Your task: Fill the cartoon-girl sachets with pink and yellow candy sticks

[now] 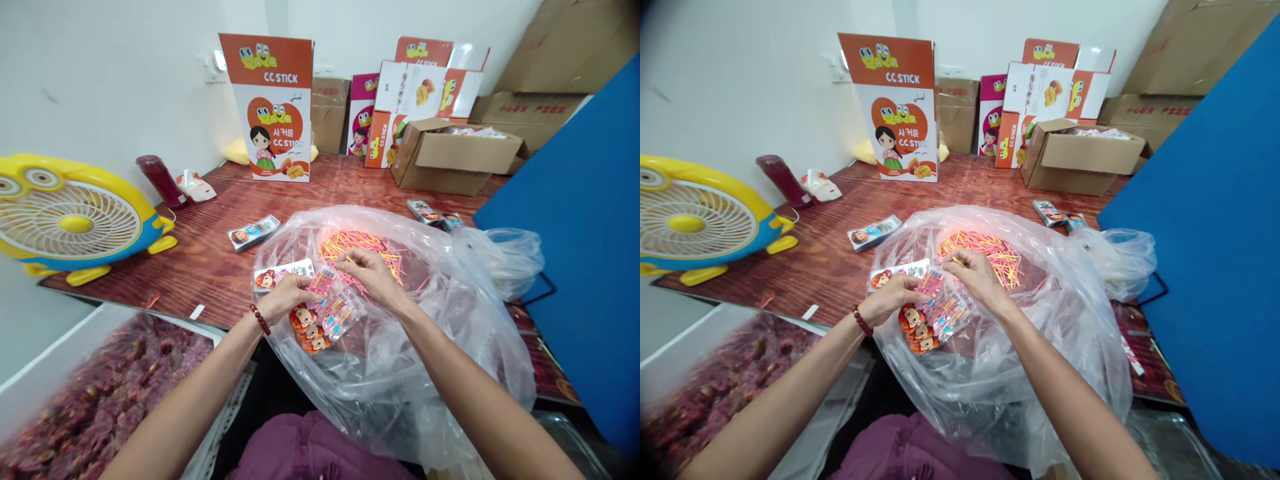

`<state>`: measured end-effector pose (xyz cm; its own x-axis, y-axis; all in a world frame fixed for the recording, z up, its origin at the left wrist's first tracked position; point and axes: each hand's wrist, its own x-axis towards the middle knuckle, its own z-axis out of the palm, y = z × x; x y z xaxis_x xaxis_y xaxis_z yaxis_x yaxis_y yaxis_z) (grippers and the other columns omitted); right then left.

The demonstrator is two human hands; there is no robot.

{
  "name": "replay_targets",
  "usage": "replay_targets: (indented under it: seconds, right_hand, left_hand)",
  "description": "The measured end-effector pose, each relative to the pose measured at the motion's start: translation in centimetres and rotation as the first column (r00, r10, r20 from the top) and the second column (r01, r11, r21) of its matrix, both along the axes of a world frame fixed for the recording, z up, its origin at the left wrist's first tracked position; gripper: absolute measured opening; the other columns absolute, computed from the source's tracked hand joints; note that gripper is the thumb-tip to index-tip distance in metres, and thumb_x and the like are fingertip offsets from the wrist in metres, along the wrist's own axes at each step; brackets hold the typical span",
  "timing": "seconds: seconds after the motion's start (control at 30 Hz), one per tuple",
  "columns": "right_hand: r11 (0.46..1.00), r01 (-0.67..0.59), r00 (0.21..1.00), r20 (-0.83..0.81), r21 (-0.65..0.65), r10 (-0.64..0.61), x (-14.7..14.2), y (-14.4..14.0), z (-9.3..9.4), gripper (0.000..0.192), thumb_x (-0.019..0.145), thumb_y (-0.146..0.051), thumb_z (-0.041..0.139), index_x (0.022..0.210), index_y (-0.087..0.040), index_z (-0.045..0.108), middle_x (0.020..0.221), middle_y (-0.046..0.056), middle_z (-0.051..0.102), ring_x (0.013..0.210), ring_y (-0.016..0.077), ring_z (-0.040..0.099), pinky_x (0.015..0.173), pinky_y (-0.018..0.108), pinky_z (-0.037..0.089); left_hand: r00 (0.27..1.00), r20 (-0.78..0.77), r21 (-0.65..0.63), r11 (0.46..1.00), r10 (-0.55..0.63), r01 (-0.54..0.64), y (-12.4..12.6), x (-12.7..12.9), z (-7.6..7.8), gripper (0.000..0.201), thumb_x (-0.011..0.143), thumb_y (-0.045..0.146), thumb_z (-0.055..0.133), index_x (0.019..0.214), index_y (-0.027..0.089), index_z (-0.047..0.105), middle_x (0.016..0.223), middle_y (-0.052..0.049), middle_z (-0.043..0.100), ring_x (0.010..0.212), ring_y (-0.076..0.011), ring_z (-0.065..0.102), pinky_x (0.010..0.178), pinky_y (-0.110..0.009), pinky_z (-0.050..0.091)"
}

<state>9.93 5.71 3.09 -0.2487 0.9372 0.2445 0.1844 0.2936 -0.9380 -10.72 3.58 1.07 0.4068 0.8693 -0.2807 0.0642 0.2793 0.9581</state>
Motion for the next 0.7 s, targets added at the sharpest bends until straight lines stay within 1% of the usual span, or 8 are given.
replay_targets:
  seconds: [0.13, 0.2, 0.27, 0.37, 0.47, 0.53, 0.6, 0.7]
  right_hand:
    - [0.998, 0.005, 0.992, 0.125, -0.058, 0.002, 0.5, -0.1, -0.9, 0.036, 0.078, -0.037, 0.064, 0.056, -0.019, 0.043, 0.056, -0.006, 0.035, 0.054, 0.0087, 0.031, 0.053, 0.024, 0.024]
    - [0.987, 0.021, 0.989, 0.148, -0.158, 0.003, 1.2, -0.3, -2.1, 0.034, 0.076, -0.039, 0.064, 0.056, -0.019, 0.045, 0.055, -0.006, 0.037, 0.054, 0.0088, 0.032, 0.051, 0.024, 0.024]
    - [0.969, 0.039, 0.984, 0.179, -0.245, 0.006, 1.9, -0.4, -3.8, 0.031, 0.073, -0.041, 0.064, 0.058, -0.019, 0.050, 0.056, -0.005, 0.041, 0.054, 0.0094, 0.036, 0.052, 0.024, 0.026]
    - [0.956, 0.091, 0.968, 0.250, -0.278, -0.019, 2.7, -0.4, -6.3, 0.032, 0.072, -0.043, 0.062, 0.056, -0.019, 0.050, 0.054, -0.005, 0.042, 0.053, 0.0098, 0.037, 0.053, 0.024, 0.028]
    - [0.967, 0.117, 0.948, 0.316, -0.226, -0.041, 3.0, -0.3, -7.6, 0.029, 0.073, -0.043, 0.061, 0.059, -0.019, 0.052, 0.056, -0.004, 0.046, 0.054, 0.0105, 0.041, 0.054, 0.024, 0.029]
    - [0.979, 0.125, 0.932, 0.358, -0.163, -0.060, 3.3, -0.3, -7.7, 0.025, 0.075, -0.041, 0.059, 0.066, -0.018, 0.056, 0.061, -0.003, 0.053, 0.058, 0.0114, 0.045, 0.056, 0.024, 0.030]
    - [0.985, 0.131, 0.904, 0.421, -0.112, -0.073, 4.3, -0.1, -7.4, 0.023, 0.079, -0.037, 0.054, 0.065, -0.018, 0.054, 0.063, -0.002, 0.054, 0.060, 0.0118, 0.046, 0.056, 0.024, 0.030]
    - [0.988, 0.138, 0.848, 0.523, -0.071, -0.080, 7.4, 0.9, -6.8, 0.027, 0.084, -0.031, 0.046, 0.060, -0.019, 0.049, 0.061, -0.002, 0.051, 0.059, 0.0120, 0.046, 0.057, 0.024, 0.030]
  left_hand:
    - [0.992, -0.083, 0.084, 0.991, -0.093, 0.100, 0.3, -0.4, -0.8, 0.022, 0.065, 0.031, 0.076, 0.079, 0.015, 0.072, 0.071, -0.001, 0.071, 0.063, -0.0135, 0.061, 0.062, -0.024, 0.047]
    - [0.969, -0.207, 0.144, 0.975, -0.138, 0.169, 0.5, -0.8, -1.3, 0.024, 0.068, 0.033, 0.073, 0.085, 0.015, 0.072, 0.074, -0.001, 0.072, 0.066, -0.0158, 0.063, 0.062, -0.025, 0.047]
    - [0.908, -0.399, 0.220, 0.948, -0.129, 0.232, 0.5, -1.0, -1.7, 0.026, 0.072, 0.035, 0.069, 0.090, 0.016, 0.071, 0.076, -0.003, 0.073, 0.070, -0.0187, 0.065, 0.064, -0.027, 0.048]
    - [0.762, -0.647, 0.353, 0.886, -0.001, 0.301, 0.2, -0.7, -2.0, 0.028, 0.076, 0.034, 0.065, 0.098, 0.018, 0.069, 0.087, -0.006, 0.074, 0.082, -0.0229, 0.068, 0.071, -0.030, 0.048]
    - [0.651, -0.756, 0.402, 0.834, 0.070, 0.378, -0.3, -0.2, -2.3, 0.025, 0.080, 0.032, 0.062, 0.100, 0.019, 0.069, 0.096, -0.008, 0.074, 0.091, -0.0253, 0.067, 0.077, -0.032, 0.048]
    - [0.621, -0.778, 0.412, 0.820, 0.089, 0.398, -0.4, -0.2, -2.4, 0.026, 0.082, 0.032, 0.059, 0.102, 0.018, 0.068, 0.096, -0.009, 0.073, 0.091, -0.0253, 0.067, 0.077, -0.032, 0.048]
    - [0.618, -0.772, 0.455, 0.806, 0.146, 0.378, -0.1, -0.8, -2.5, 0.028, 0.086, 0.033, 0.054, 0.107, 0.019, 0.067, 0.099, -0.009, 0.074, 0.092, -0.0248, 0.067, 0.077, -0.032, 0.048]
    - [0.565, -0.764, 0.551, 0.770, 0.311, 0.321, 1.4, -2.4, -2.5, 0.031, 0.090, 0.035, 0.049, 0.110, 0.019, 0.066, 0.104, -0.009, 0.073, 0.095, -0.0257, 0.066, 0.080, -0.034, 0.048]
